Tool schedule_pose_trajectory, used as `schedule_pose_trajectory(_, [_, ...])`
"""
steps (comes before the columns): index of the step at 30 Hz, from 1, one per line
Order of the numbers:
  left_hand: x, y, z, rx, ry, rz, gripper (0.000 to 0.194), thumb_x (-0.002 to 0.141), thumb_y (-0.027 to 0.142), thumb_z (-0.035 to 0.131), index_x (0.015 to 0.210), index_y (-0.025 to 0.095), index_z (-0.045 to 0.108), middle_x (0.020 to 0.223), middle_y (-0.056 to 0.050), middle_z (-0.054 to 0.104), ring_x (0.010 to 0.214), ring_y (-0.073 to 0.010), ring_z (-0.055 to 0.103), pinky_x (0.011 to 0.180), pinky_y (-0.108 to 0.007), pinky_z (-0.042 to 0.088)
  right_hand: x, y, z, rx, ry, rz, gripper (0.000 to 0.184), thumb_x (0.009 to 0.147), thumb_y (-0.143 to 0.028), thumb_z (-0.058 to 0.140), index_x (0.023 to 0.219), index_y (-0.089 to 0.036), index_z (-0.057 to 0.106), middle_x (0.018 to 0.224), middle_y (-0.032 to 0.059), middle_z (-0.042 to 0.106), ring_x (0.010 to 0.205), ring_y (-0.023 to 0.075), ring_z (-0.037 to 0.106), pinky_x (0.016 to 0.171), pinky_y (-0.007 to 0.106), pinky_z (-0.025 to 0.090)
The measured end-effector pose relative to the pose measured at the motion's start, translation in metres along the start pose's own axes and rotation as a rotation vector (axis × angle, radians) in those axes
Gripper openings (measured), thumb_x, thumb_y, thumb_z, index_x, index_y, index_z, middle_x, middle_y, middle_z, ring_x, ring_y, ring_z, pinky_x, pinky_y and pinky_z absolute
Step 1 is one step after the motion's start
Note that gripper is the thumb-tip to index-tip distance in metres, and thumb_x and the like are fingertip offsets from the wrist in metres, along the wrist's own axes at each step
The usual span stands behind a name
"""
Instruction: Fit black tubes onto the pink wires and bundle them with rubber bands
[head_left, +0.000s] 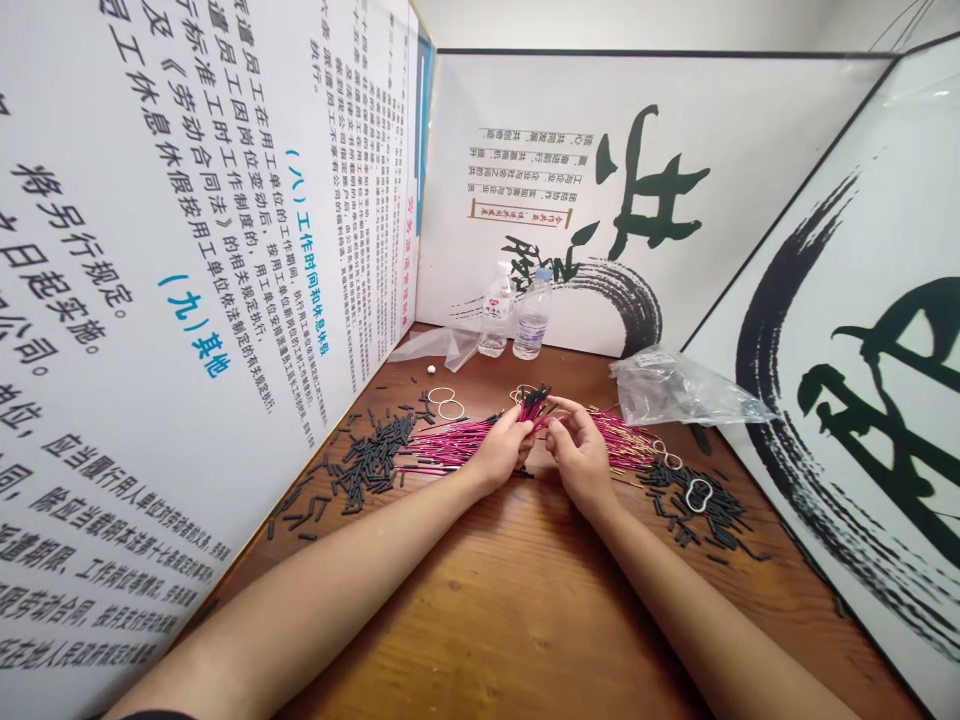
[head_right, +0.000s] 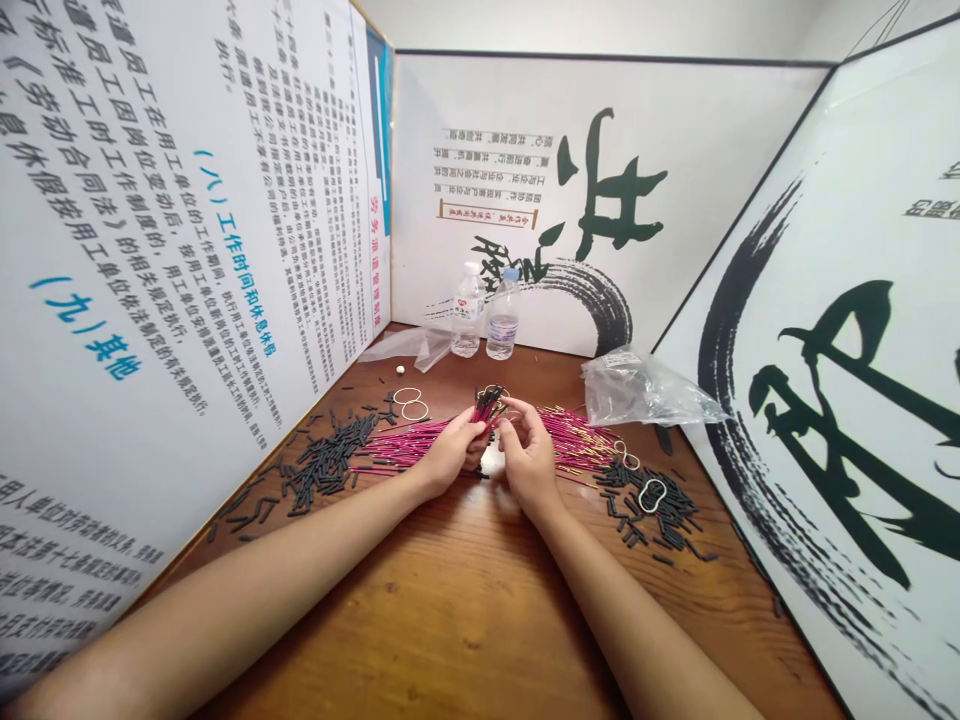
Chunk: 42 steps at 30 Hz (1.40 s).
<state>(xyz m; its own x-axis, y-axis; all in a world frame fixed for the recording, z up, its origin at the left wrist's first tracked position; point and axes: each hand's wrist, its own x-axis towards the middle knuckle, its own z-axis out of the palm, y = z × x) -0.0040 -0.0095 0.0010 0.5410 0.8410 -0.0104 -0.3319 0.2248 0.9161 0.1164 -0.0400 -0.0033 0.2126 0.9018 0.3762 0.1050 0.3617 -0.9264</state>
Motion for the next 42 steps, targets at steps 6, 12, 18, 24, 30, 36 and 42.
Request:
schedule_pose_trajectory(6, [0.0003,-0.0007,-0.0019,-0.031,-0.032,-0.020,0.013,0.081,0.028,0.047,0.090,0.020,0.040,0.053,0.010,0.026,0.038,-0.0039,0.015,0.039,-0.017,0.009,-0.0005,0.0020,-0.0019,0.015,-0.036,-0.024,0.032,0.087,-0.034,0.051,0.116,-0.023,0.055,0.076,-0.0020,0.052,0.057,0.0090,0.047,0.048,0.022,0.038])
schedule_pose_trajectory(12, [0.0000,0.0006,-0.0007,-0.028,-0.034,-0.033,0.014,0.082,0.028,0.047,0.090,0.020,0.040,0.053,0.010,0.025,0.038,-0.0037,0.015,0.039,-0.017,0.008,-0.0007,0.0020,-0.0021,0.012,-0.020,-0.033,0.031,0.087,-0.034,0.051,0.115,-0.023,0.055,0.080,-0.0014,0.053,0.056,0.0086,0.046,0.049,0.023,0.038])
schedule_pose_trajectory(18, [0.0018,-0.0003,-0.0018,-0.031,-0.024,-0.053,0.013,0.082,0.029,0.046,0.087,0.020,0.038,0.053,0.010,0.026,0.037,-0.0034,0.015,0.039,-0.018,0.007,0.0008,0.0004,-0.0031,0.018,0.027,-0.036,0.021,0.086,-0.033,0.052,0.103,-0.022,0.053,0.074,-0.0028,0.051,0.055,0.0090,0.045,0.049,0.022,0.037])
schedule_pose_trajectory(24, [-0.0006,0.0025,-0.0005,-0.031,-0.012,-0.054,0.014,0.078,0.025,0.048,0.087,0.021,0.038,0.053,0.010,0.026,0.038,-0.0034,0.015,0.040,-0.018,0.007,0.0018,-0.0004,-0.0040,0.032,0.061,-0.002,0.016,0.085,-0.034,0.054,0.092,-0.022,0.049,0.066,-0.0053,0.046,0.053,0.0086,0.042,0.047,0.021,0.034])
schedule_pose_trajectory(30, [-0.0016,0.0036,0.0022,0.025,0.023,-0.015,0.019,0.073,0.018,0.050,0.089,0.022,0.039,0.051,0.011,0.026,0.038,-0.0038,0.016,0.039,-0.019,0.009,0.0019,-0.0010,-0.0043,0.015,0.077,0.022,0.016,0.083,-0.035,0.056,0.086,-0.021,0.047,0.065,-0.0047,0.050,0.055,0.0103,0.048,0.047,0.022,0.035])
schedule_pose_trajectory(36, [0.0006,0.0034,0.0025,0.009,0.039,-0.022,0.015,0.076,0.020,0.048,0.086,0.022,0.037,0.052,0.011,0.027,0.038,-0.0036,0.017,0.039,-0.019,0.009,0.0036,0.0006,-0.0051,0.049,0.106,0.021,0.019,0.081,-0.035,0.061,0.083,-0.020,0.051,0.069,-0.0014,0.056,0.058,0.0112,0.053,0.047,0.022,0.036])
schedule_pose_trajectory(42, [0.0013,0.0024,0.0026,0.013,0.048,-0.024,0.013,0.076,0.019,0.048,0.084,0.021,0.037,0.052,0.011,0.027,0.038,-0.0035,0.017,0.039,-0.019,0.009,0.0056,0.0001,-0.0045,0.114,0.099,0.078,0.023,0.077,-0.037,0.065,0.085,-0.020,0.052,0.060,-0.0035,0.055,0.052,0.0094,0.048,0.044,0.020,0.033])
